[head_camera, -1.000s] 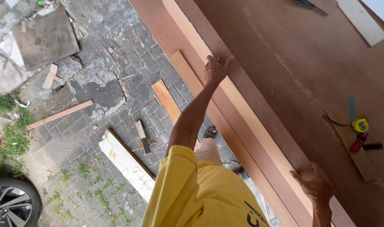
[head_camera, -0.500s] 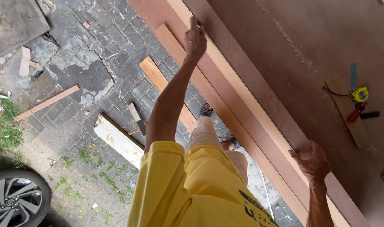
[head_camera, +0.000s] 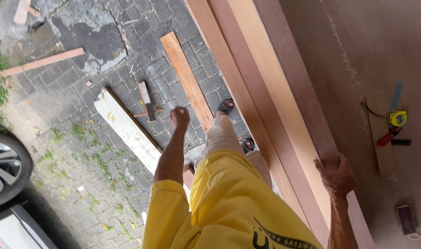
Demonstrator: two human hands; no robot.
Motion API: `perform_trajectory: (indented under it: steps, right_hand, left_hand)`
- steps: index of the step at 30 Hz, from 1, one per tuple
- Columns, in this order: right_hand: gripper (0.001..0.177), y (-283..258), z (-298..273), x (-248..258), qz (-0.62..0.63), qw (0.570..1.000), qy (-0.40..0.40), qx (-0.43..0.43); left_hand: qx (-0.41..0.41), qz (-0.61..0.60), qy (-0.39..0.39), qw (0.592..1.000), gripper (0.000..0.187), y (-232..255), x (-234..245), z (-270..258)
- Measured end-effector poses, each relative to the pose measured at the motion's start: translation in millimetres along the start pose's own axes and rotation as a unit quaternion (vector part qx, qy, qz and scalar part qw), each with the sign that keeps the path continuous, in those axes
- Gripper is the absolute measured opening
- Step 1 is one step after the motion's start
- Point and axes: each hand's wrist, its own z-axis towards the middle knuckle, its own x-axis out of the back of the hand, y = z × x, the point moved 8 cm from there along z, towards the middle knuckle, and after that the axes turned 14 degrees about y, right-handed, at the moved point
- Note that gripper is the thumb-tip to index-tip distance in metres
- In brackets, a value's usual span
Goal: Aligning wooden boards and smoothing the edges using a manual hand plane.
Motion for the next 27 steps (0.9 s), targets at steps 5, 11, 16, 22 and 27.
perform_trajectory:
  steps: [5,11,16,22,27]
  right_hand:
    - [0.09,-7,1,10,0.029,0.999,0.019,0.033]
    - [0.087,-27,9,37,0.095,0.982,-0.127,-0.102]
    - [0.075,-12,15,22,0.081,0.971,-0.21,-0.078]
    - [0.064,-6,19,7,0.111,0.94,-0.307,-0.096]
    - [0.068,-26,-1,6,0.059,0.936,-0.328,-0.114]
  left_hand:
    - [0.148,0.057,-0.114,0.981,0.037,-109,-3,-152]
    - [0.239,-0.009,-0.15,0.959,0.026,-101,10,-249]
    - [0.127,-0.076,-0.186,0.971,0.033,-58,19,-238]
    - [0.185,-0.175,-0.208,0.944,0.049,-3,45,-201]
    - [0.146,-0.349,-0.323,0.867,0.08,121,40,-173]
